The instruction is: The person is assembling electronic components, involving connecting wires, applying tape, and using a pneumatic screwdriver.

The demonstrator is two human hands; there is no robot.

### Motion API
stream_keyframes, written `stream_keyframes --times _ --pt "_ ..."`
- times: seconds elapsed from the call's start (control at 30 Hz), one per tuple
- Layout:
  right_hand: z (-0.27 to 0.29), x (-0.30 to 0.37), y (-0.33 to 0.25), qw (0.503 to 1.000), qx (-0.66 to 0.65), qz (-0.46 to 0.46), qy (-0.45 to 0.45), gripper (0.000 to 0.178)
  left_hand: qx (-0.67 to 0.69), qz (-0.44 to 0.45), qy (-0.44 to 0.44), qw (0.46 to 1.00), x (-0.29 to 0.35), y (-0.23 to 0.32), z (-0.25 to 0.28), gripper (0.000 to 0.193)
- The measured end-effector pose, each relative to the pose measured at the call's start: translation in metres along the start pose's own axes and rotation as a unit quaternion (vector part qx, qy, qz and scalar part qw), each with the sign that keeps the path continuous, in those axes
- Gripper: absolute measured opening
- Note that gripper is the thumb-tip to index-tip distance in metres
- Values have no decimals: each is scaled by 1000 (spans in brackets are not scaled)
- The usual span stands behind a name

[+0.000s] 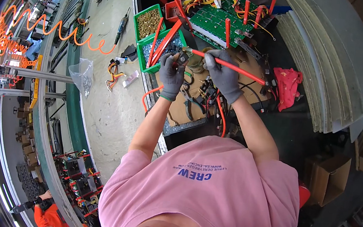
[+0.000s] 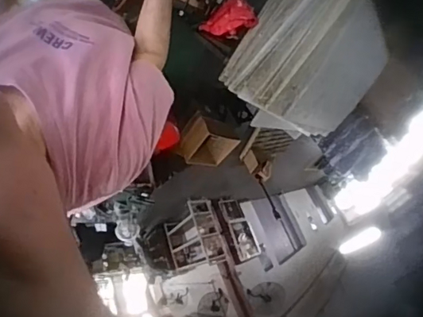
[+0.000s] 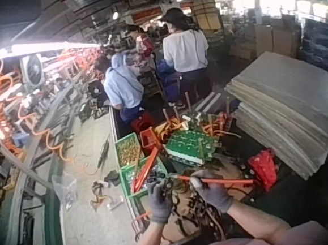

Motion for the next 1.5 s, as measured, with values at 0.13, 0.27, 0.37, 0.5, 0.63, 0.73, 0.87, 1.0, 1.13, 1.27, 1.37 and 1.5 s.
stream_keyframes --times 0.13,0.27,0.37,0.5,0.63,0.73,0.87,1.0,1.13,1.27,1.37,1.5 --pt "5 7 7 999 33 20 -16 14 -2 12 -9 1000 -7 6 1 41" --pt "6 8 5 1000 -22 -8 5 10 9 1 6 1000 -3 2 3 43" --pt "1 -1 3 1000 -15 12 -9 11 25 -19 19 999 -4 7 1 43" --pt "7 7 5 999 18 34 -10 11 17 -9 24 1000 -4 6 1 41" --pt "10 5 4 1000 -20 5 18 12 15 21 -16 1000 -4 3 -4 39" --pt "0 -4 2 1000 -4 9 -7 13 25 30 -10 999 -5 4 -5 36" --pt "3 6 3 999 15 23 -23 13 19 41 -3 999 -8 0 -2 36" --pt "5 5 5 1000 5 17 -2 13 2 33 -7 999 -11 2 2 37" --pt "-3 -1 2 1000 3 27 -8 13 9 11 7 1000 -10 13 1 37" --pt "1 11 2 1000 -5 23 -11 12 48 48 -10 998 -2 -5 -2 36" --pt "3 9 3 1000 -2 3 2 11 47 96 -16 994 2 -15 -3 37" --pt "-4 2 -3 999 -14 36 -3 10 39 56 -18 998 -3 -11 -6 35"
Point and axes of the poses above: each hand's wrist, its own x-axis away from the middle knuckle, its own z-axis out of the back of the hand, y = z × x, the point moved 8 cm from there along -x, towards the middle knuckle, and after that the axes turned 4 degrees about y, right-handed, at the moved point
